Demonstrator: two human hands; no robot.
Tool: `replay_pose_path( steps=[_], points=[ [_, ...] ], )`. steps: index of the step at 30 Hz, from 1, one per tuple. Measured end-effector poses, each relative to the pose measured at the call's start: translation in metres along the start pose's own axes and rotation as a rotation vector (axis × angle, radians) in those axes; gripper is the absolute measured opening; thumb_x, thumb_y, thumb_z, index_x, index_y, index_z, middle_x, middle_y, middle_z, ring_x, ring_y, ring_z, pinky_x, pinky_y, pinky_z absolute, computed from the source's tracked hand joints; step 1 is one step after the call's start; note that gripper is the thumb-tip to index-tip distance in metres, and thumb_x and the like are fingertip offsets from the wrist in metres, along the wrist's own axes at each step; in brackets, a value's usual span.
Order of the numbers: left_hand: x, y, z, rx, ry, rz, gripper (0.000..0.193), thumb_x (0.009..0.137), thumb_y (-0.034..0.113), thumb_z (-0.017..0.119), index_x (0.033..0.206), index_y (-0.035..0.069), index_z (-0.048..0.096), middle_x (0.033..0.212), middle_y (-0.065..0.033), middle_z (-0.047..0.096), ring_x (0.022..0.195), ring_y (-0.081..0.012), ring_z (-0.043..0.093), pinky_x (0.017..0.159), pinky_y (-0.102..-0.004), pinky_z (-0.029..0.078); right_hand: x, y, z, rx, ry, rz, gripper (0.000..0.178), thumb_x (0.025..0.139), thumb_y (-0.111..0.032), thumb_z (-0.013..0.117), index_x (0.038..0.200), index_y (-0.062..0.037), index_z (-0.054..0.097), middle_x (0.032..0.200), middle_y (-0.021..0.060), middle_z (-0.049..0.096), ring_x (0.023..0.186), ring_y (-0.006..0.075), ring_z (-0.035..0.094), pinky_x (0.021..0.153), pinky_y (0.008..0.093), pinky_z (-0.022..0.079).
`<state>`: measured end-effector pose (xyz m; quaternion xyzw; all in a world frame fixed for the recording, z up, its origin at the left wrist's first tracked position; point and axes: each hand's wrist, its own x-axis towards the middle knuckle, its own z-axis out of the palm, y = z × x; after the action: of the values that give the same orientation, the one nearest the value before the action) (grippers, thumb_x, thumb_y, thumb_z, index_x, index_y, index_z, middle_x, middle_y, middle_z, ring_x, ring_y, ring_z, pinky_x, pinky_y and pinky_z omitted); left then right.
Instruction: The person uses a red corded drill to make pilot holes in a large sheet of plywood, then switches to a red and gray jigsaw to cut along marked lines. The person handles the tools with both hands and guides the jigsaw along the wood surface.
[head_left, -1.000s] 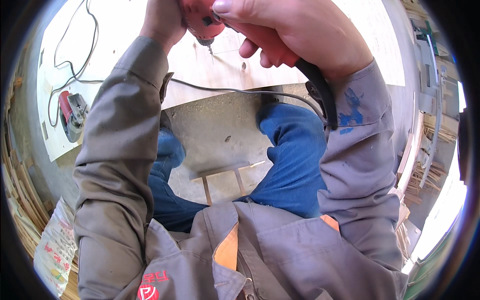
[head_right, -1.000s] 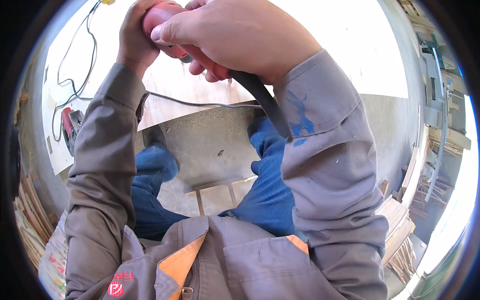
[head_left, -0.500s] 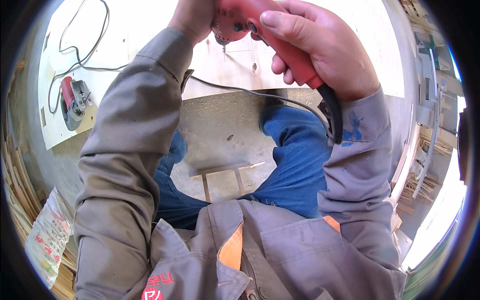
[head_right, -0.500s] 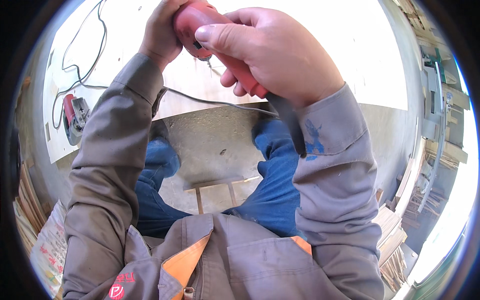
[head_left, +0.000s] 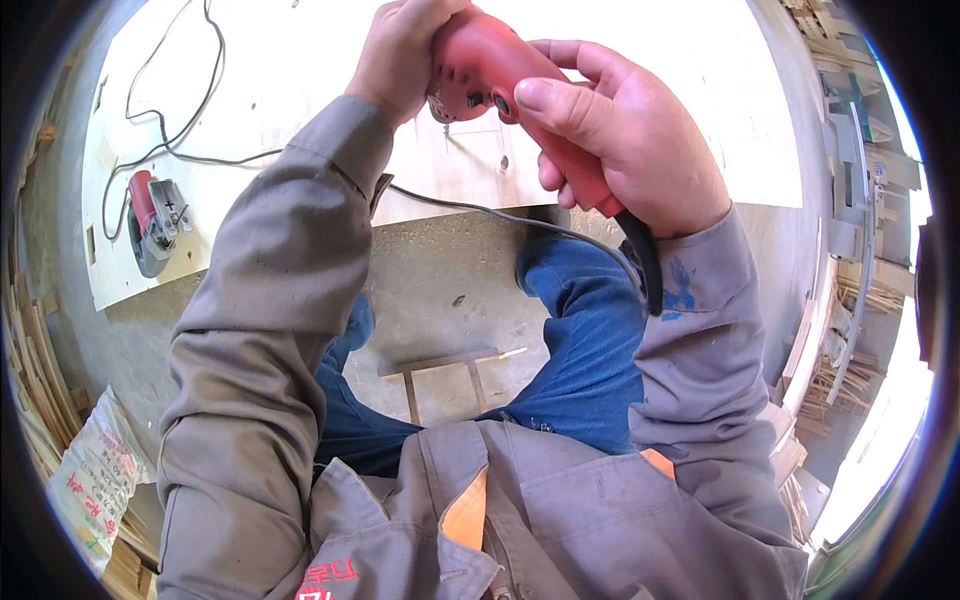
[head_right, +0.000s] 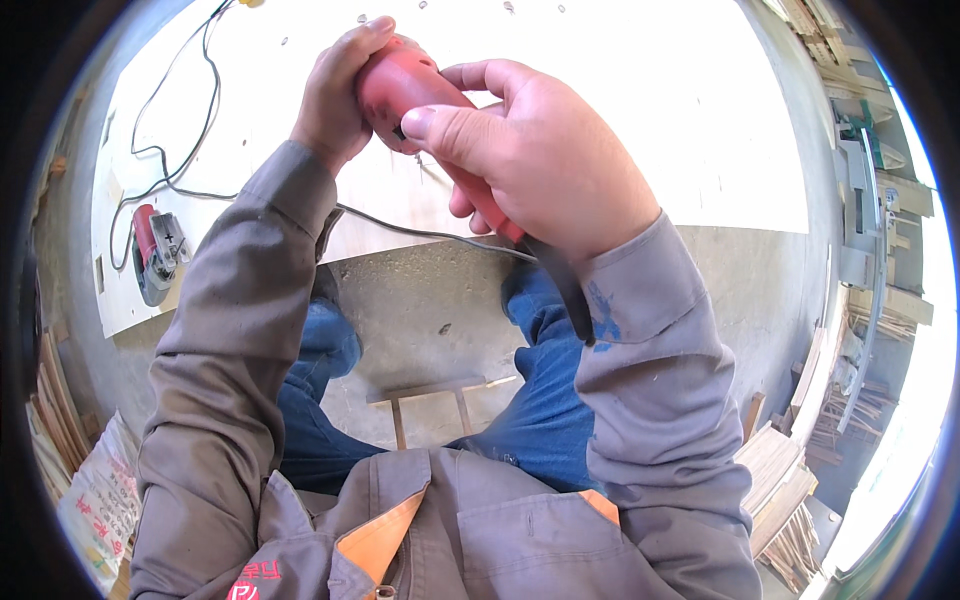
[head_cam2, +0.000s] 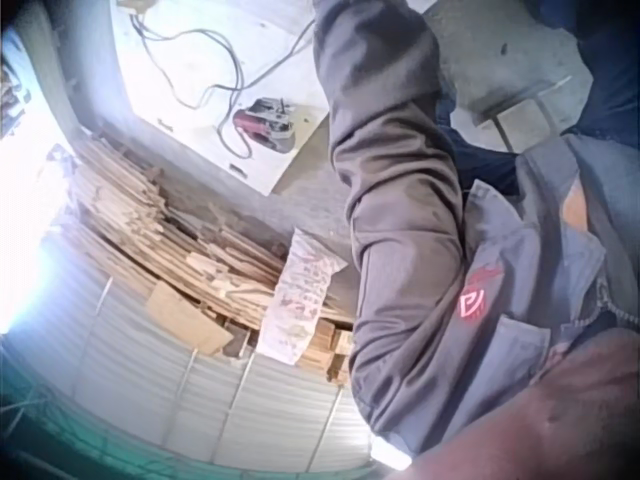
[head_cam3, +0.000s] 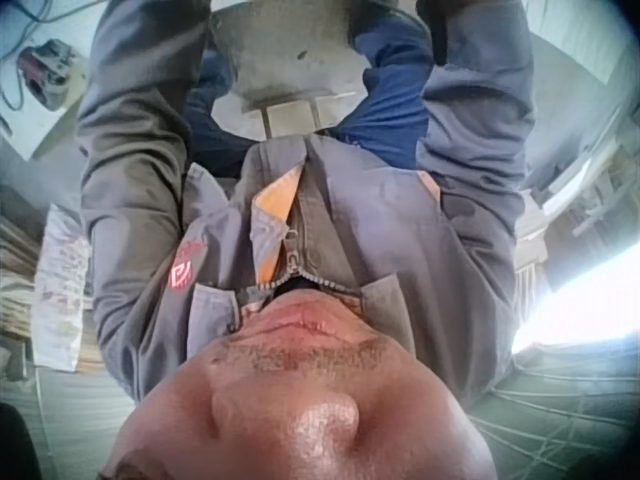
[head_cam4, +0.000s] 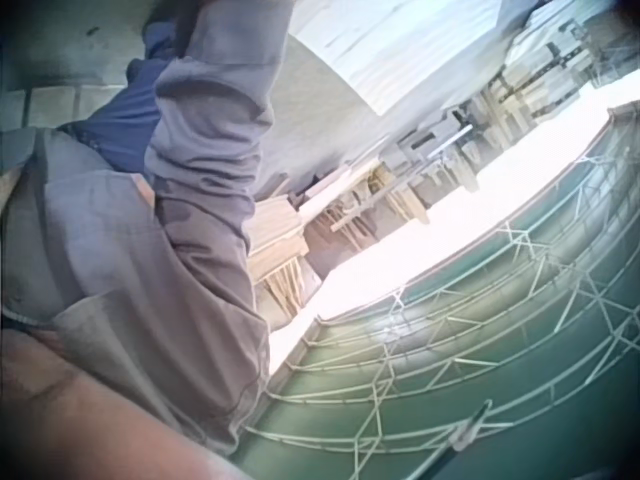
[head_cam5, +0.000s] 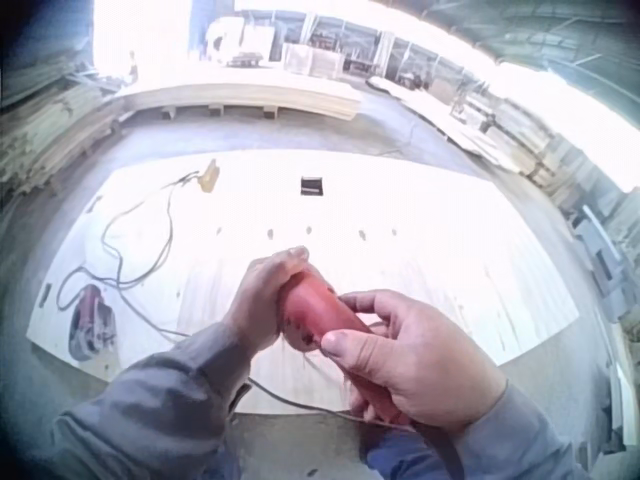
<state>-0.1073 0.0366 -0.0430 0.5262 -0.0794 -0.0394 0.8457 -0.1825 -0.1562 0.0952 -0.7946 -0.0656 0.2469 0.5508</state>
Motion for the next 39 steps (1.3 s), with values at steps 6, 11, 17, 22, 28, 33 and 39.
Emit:
replay_pose_path(
  steps=[6,11,17,22,28,33,39],
  points=[
    [0.0,0.0,0.001,-0.017,0.02,-0.036,0.046,0.098,0.042,0.059,0.101,-0.003,0.069,0.095,-0.0169,0.073,0.085,-0.0237,0.071,0.079,-0.0352,0.058,0.001,-0.003,-0.003,-0.018,-0.025,0.012,0.059,0.102,-0.041,0.068,0.141,0.0017,0.055,0.09,0.0079,0.07,0.062,0.0096,0.066,0.048,0.0198,0.052],
    [-0.003,-0.001,0.0,-0.07,0.059,-0.064,0.045,0.098,0.041,0.059,0.1,-0.003,0.069,0.096,-0.0168,0.073,0.086,-0.0247,0.071,0.079,-0.0357,0.058,0.003,-0.006,-0.002,-0.045,-0.046,0.037,0.058,0.102,-0.04,0.068,0.141,0.0019,0.055,0.086,0.007,0.068,0.061,0.009,0.065,0.048,0.0198,0.051],
    [-0.012,-0.011,-0.01,-0.008,-0.016,0.03,0.05,0.097,0.046,0.055,0.1,-0.001,0.07,0.095,-0.0158,0.073,0.086,-0.0247,0.071,0.078,-0.0339,0.057,-0.002,0.005,0.01,0.048,-0.064,0.021,0.065,0.097,-0.032,0.076,0.141,0.009,0.051,0.078,0.0086,0.066,0.057,0.0093,0.06,0.049,0.0238,0.048],
    [-0.036,0.001,-0.002,0.061,-0.008,-0.014,0.051,0.096,0.047,0.054,0.096,0.0,0.072,0.093,-0.0152,0.074,0.083,-0.023,0.07,0.076,-0.0344,0.057,-0.016,0.012,0.023,0.093,-0.035,-0.001,0.067,0.095,-0.026,0.078,0.144,0.0094,0.049,0.092,0.0114,0.068,0.063,0.0091,0.061,0.052,0.0245,0.05],
    [-0.045,0.006,0.012,0.154,-0.044,-0.029,0.054,0.095,0.049,0.052,0.094,0.0,0.073,0.089,-0.015,0.073,0.071,-0.02,0.069,0.058,-0.03,0.056,-0.033,0.025,0.023,0.117,0.013,0.023,0.065,0.095,-0.021,0.077,0.146,0.0088,0.049,0.102,0.0137,0.069,0.065,0.0086,0.061,0.053,0.0238,0.05],
    [-0.048,0.007,0.015,0.212,-0.051,0.007,0.055,0.096,0.051,0.051,0.096,0.0,0.073,0.089,-0.0142,0.073,0.069,-0.0193,0.069,0.054,-0.0287,0.055,-0.037,0.029,0.02,0.095,0.009,0.013,0.064,0.094,-0.022,0.077,0.144,0.0087,0.052,0.101,0.0137,0.069,0.065,0.0083,0.061,0.053,0.0235,0.051],
    [-0.043,0.007,0.011,0.069,-0.027,0.065,0.047,0.098,0.04,0.052,0.089,-0.002,0.072,0.079,-0.0138,0.072,0.058,-0.0193,0.065,0.049,-0.0297,0.053,-0.028,0.036,0.022,0.042,-0.014,-0.071,0.062,0.094,-0.026,0.079,0.141,0.0066,0.056,0.089,0.0098,0.069,0.062,0.0082,0.063,0.052,0.0229,0.051]
  ],
)
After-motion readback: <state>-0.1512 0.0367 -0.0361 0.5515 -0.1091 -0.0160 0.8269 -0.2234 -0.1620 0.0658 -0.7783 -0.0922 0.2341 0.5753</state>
